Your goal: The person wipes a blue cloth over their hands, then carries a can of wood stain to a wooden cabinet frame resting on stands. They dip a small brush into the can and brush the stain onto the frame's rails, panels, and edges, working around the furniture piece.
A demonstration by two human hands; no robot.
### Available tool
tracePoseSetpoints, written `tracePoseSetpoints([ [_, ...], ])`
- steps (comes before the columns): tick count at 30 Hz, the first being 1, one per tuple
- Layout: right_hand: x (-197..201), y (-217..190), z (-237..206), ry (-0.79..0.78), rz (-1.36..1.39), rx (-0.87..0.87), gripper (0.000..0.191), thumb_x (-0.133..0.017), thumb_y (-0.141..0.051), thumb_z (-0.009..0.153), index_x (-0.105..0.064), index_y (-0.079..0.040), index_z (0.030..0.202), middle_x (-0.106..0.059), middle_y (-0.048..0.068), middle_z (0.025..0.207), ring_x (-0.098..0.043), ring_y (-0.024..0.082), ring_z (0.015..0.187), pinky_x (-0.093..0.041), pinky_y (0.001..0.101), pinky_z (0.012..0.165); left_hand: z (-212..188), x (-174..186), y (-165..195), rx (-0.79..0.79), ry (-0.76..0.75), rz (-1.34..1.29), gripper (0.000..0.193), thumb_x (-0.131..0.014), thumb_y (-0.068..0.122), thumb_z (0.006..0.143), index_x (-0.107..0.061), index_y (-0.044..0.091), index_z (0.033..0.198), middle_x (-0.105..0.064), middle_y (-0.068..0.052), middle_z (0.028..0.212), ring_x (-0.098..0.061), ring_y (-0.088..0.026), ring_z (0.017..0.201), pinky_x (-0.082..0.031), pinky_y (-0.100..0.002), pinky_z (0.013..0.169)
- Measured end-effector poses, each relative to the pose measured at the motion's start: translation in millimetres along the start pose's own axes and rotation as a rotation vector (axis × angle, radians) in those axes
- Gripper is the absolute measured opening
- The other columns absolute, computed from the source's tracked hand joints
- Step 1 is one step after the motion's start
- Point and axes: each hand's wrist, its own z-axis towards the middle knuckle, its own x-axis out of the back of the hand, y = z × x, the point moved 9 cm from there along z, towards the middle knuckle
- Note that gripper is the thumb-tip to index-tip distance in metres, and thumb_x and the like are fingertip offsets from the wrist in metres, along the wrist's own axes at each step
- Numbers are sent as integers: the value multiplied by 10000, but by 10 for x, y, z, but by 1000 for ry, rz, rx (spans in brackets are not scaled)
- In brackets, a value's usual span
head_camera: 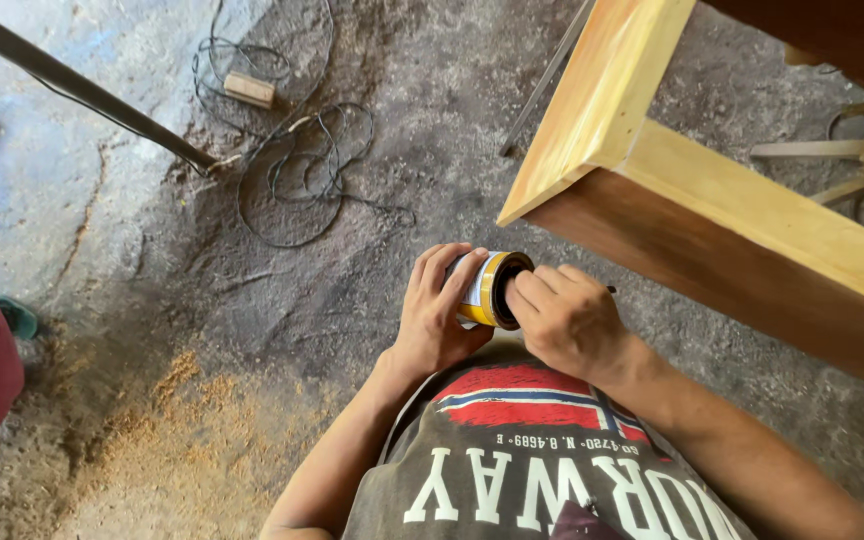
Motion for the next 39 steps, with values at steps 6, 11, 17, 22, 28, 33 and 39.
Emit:
tracePoseSetpoints([
  [6, 440, 326, -155, 176, 116, -150, 162, -694, -33, 730, -699, -32, 892, -597, 76, 780, -632, 264, 737, -493, 414, 672, 285, -137, 219, -34, 37, -21, 906, -835, 79, 580, -506, 40, 1423, -517, -186, 1405, -509, -423, 1309, -445, -500, 1137],
  [11, 977, 807, -609, 309, 104, -444, 187, -753, 4, 803, -764, -45, 983, -701, 94, 865, -658, 265, 727, -513, 399, 659, 420, -204, 173, 30, 114, -78, 911, -895, 119, 643, -475, 24, 1446, -531, -194, 1415, -523, -397, 1339, -453, -485, 1143],
  [17, 1240, 1088, -868, 404, 83, -683, 192, -738, 10, 995, -740, -45, 1179, -694, 95, 1018, -701, 244, 887, -546, 332, 792, 707, -168, -110, 66, 102, -110, 925, -950, 193, 663, -474, 20, 1438, -553, -193, 1410, -542, -375, 1332, -466, -462, 1125],
  [22, 1254, 1030, -700, 362, -56, -872, 187, -723, 12, 971, -728, -57, 1145, -702, 99, 1033, -706, 256, 875, -543, 337, 747, 1099, -101, -336, 8, -53, -206, 923, -922, 155, 663, -465, 7, 1451, -550, -200, 1420, -526, -385, 1364, -456, -469, 1151],
  [28, 1203, 891, -544, 329, -115, -1058, 201, -692, 48, 943, -690, -22, 1131, -673, 129, 1047, -683, 309, 840, -533, 359, 682, 1295, 13, -511, -53, -234, -304, 922, -842, 72, 615, -452, -4, 1447, -520, -216, 1426, -504, -404, 1381, -436, -470, 1173],
  [33, 1135, 807, -403, 297, -190, -1078, 346, -658, 79, 936, -728, -55, 1248, -670, 123, 1080, -680, 259, 830, -544, 360, 712, 1444, -71, -602, -114, -339, -345, 923, -857, 82, 612, -456, -1, 1439, -520, -220, 1419, -516, -408, 1361, -438, -467, 1157],
  [39, 1118, 806, -187, 264, -299, -1066, 330, -731, 46, 935, -776, -106, 1224, -633, 81, 993, -640, 265, 917, -530, 395, 786, 1574, -118, -615, -139, -349, -414, 921, -879, 95, 621, -456, 2, 1434, -524, -220, 1410, -529, -411, 1342, -444, -468, 1145],
])
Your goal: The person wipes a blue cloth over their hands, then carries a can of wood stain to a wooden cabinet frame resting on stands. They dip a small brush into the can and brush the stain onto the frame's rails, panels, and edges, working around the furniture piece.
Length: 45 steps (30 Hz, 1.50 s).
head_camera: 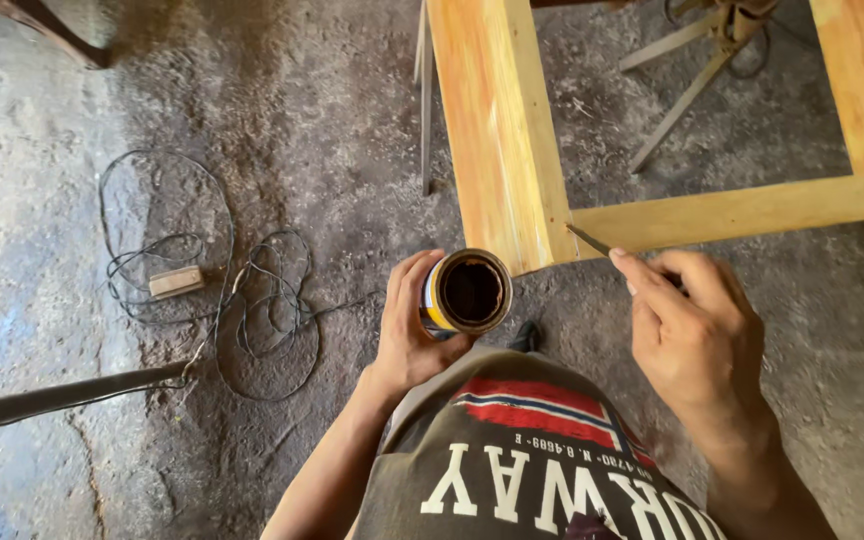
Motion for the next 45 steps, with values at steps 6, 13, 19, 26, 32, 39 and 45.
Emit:
tracePoseSetpoints([
  [6, 119, -26, 32, 10, -97, 46, 373, -709, 77, 933, -778, -124, 1240, -624, 80, 1019, -605, 267, 945, -519, 380, 826, -4, 30, -55, 10, -23, -23, 910, -869, 85, 631, -458, -1, 1438, -520, -228, 1408, -528, -417, 1342, -446, -469, 1145],
  [13, 110, -15, 17, -38, -94, 8, 421, -697, 83, 945, -772, -130, 1300, -628, 77, 1049, -616, 269, 953, -518, 376, 838, 13, 120, -80, 23, -23, -11, 908, -907, 116, 647, -462, 3, 1430, -526, -224, 1402, -542, -403, 1324, -466, -457, 1120],
  [19, 9, -102, 102, -35, -45, 75, 436, -689, 88, 916, -781, -134, 1279, -585, 97, 1038, -586, 280, 941, -504, 387, 841, 6, 166, -64, 31, -8, -15, 921, -928, 133, 645, -465, 7, 1430, -527, -224, 1400, -543, -404, 1322, -460, -462, 1123],
  [26, 236, -142, 151, -45, -228, 110, 416, -694, 91, 887, -788, -128, 1228, -630, 95, 1040, -620, 284, 976, -535, 390, 856, -7, 212, -55, 18, -4, -6, 915, -927, 131, 648, -469, 12, 1431, -536, -219, 1400, -550, -400, 1321, -467, -458, 1123],
  [32, 106, -193, 200, -75, -92, 161, 370, -698, 87, 959, -774, -103, 1267, -634, 89, 1038, -634, 245, 918, -534, 325, 758, 0, 202, -54, 14, -13, 0, 920, -920, 119, 642, -462, 10, 1432, -530, -220, 1398, -541, -407, 1324, -459, -468, 1121],
  [39, 21, -90, 144, -99, -8, 97, 375, -678, 102, 907, -785, -79, 1217, -604, 110, 970, -621, 253, 849, -522, 349, 701, -27, 181, -79, 11, -15, -16, 913, -902, 101, 658, -454, 14, 1449, -524, -218, 1415, -545, -401, 1323, -471, -462, 1122],
  [45, 32, -20, 198, -85, -21, 40, 288, -701, 62, 962, -782, -73, 1204, -632, 97, 965, -624, 199, 826, -519, 314, 678, -4, 193, -62, -2, -1, -2, 927, -921, 112, 637, -458, 13, 1434, -532, -217, 1394, -545, -404, 1307, -465, -467, 1111],
])
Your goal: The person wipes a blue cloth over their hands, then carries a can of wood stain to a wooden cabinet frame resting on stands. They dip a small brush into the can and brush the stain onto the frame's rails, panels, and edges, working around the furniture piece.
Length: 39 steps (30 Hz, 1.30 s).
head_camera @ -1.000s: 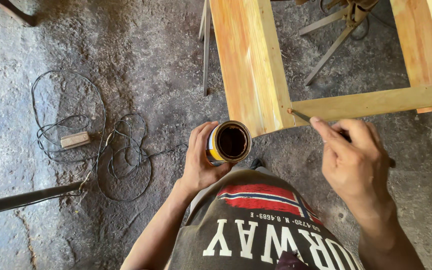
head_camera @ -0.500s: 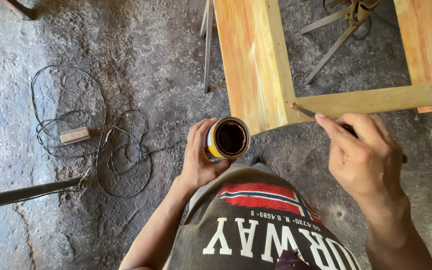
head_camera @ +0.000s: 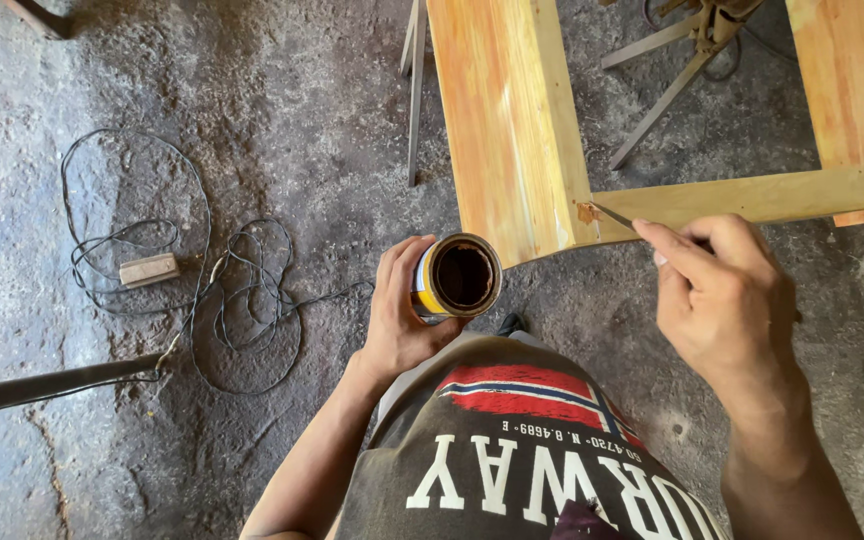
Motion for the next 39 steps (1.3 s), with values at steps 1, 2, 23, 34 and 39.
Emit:
tracePoseSetpoints([
  [1, -12, -13, 7, -10, 20, 15, 289, -712, 60, 947, -783, -64, 1199, -628, 98, 946, -609, 199, 803, -502, 313, 646, 1, 5, 7, -1, 0, -2, 927, -918, 111, 637, -458, 13, 1435, -531, -217, 1396, -545, -404, 1309, -467, -466, 1112],
  [2, -24, -29, 12, -18, 39, 30, 291, -722, 58, 932, -784, -54, 1194, -623, 99, 926, -594, 200, 779, -484, 312, 614, 4, 12, 14, -5, 1, -4, 926, -915, 110, 637, -457, 13, 1437, -530, -217, 1397, -545, -404, 1311, -469, -465, 1113],
  [23, -43, 170, -25, -25, 24, -109, 288, -696, 15, 962, -772, -69, 1227, -665, 128, 999, -641, 193, 763, -525, 298, 662, -28, 17, -43, 49, -9, 8, 926, -915, 124, 648, -454, 12, 1443, -525, -214, 1401, -536, -402, 1322, -462, -471, 1114],
  [34, -76, 20, 110, -25, 88, -61, 290, -706, 5, 979, -777, -104, 1238, -642, 106, 962, -654, 225, 797, -530, 339, 695, -38, 46, -72, 58, 12, 27, 917, -914, 130, 650, -460, 6, 1437, -528, -217, 1399, -538, -397, 1321, -459, -469, 1120],
  [39, -91, -19, 110, -4, 125, -10, 308, -716, 5, 941, -768, -93, 1229, -620, 116, 1008, -644, 246, 845, -525, 331, 714, -52, 39, -79, 58, 11, 23, 922, -924, 143, 653, -458, 6, 1437, -527, -218, 1397, -536, -399, 1317, -459, -468, 1114],
])
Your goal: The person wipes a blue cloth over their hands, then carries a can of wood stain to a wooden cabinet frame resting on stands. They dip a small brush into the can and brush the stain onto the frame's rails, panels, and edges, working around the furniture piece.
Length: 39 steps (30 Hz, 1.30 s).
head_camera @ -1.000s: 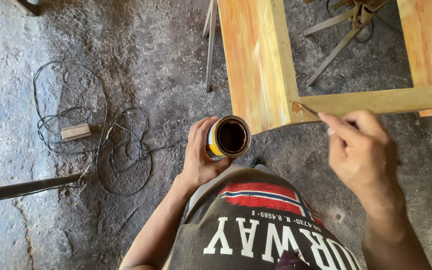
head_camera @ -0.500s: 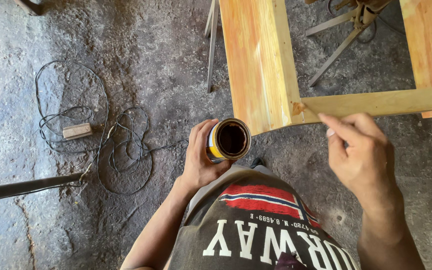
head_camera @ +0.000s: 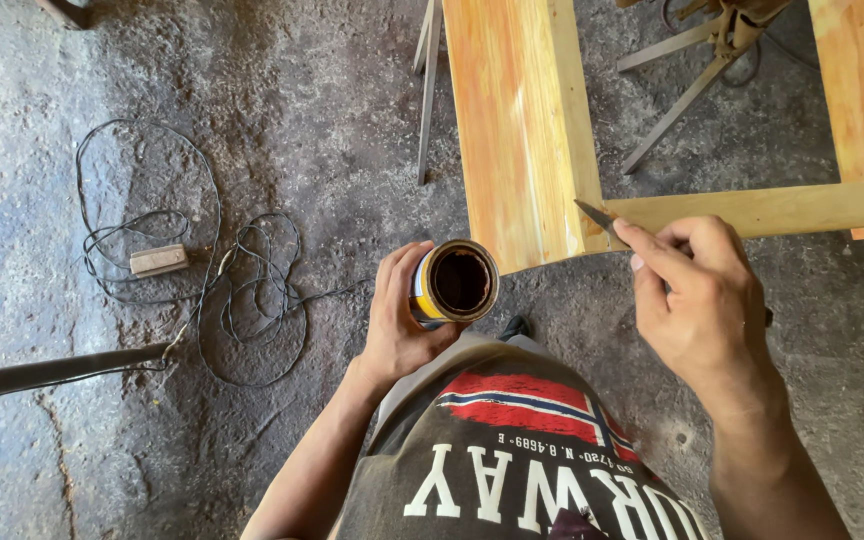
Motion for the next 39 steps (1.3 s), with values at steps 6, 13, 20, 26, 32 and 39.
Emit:
tracePoseSetpoints([
  [6, -79, 158, 3, -67, 40, -115, 278, -711, -7, 965, -773, -81, 1226, -638, 105, 992, -616, 171, 736, -510, 264, 578, -9, -26, -33, 14, -9, 2, 920, -914, 136, 649, -455, 10, 1436, -527, -212, 1403, -536, -392, 1328, -462, -467, 1119],
  [13, -16, 202, -122, -46, -43, -110, 270, -713, -22, 977, -781, -105, 1224, -660, 84, 983, -634, 160, 746, -506, 280, 636, 6, -39, -12, 5, -23, -2, 918, -908, 131, 655, -450, 10, 1441, -527, -212, 1406, -536, -393, 1326, -467, -464, 1113],
  [20, 147, 161, -362, -14, -31, -235, 274, -684, -8, 1008, -777, -117, 1242, -665, 93, 1041, -647, 170, 711, -514, 284, 629, -16, -15, -30, 17, -11, -16, 923, -912, 134, 659, -449, 10, 1448, -522, -214, 1408, -531, -393, 1329, -466, -465, 1114],
  [26, 110, -72, -397, 45, -127, -94, 298, -717, -11, 955, -775, -96, 1235, -613, 113, 1024, -640, 246, 865, -527, 344, 748, 13, -52, 4, -15, -28, -12, 918, -913, 130, 653, -456, 9, 1440, -537, -208, 1402, -534, -394, 1330, -457, -471, 1125],
  [32, 201, -60, -364, 51, -107, -161, 262, -698, -6, 994, -769, -93, 1231, -626, 109, 1005, -652, 228, 841, -530, 329, 746, 19, -78, 38, -38, -30, 3, 920, -919, 144, 652, -456, 6, 1435, -541, -208, 1395, -536, -394, 1328, -457, -468, 1125],
  [39, 171, 181, -507, 18, 24, -246, 330, -663, 33, 919, -758, -81, 1214, -661, 96, 991, -667, 211, 771, -528, 334, 640, 37, -142, 42, -57, -11, -26, 920, -914, 121, 639, -458, -5, 1428, -546, -216, 1395, -541, -399, 1316, -460, -452, 1116],
])
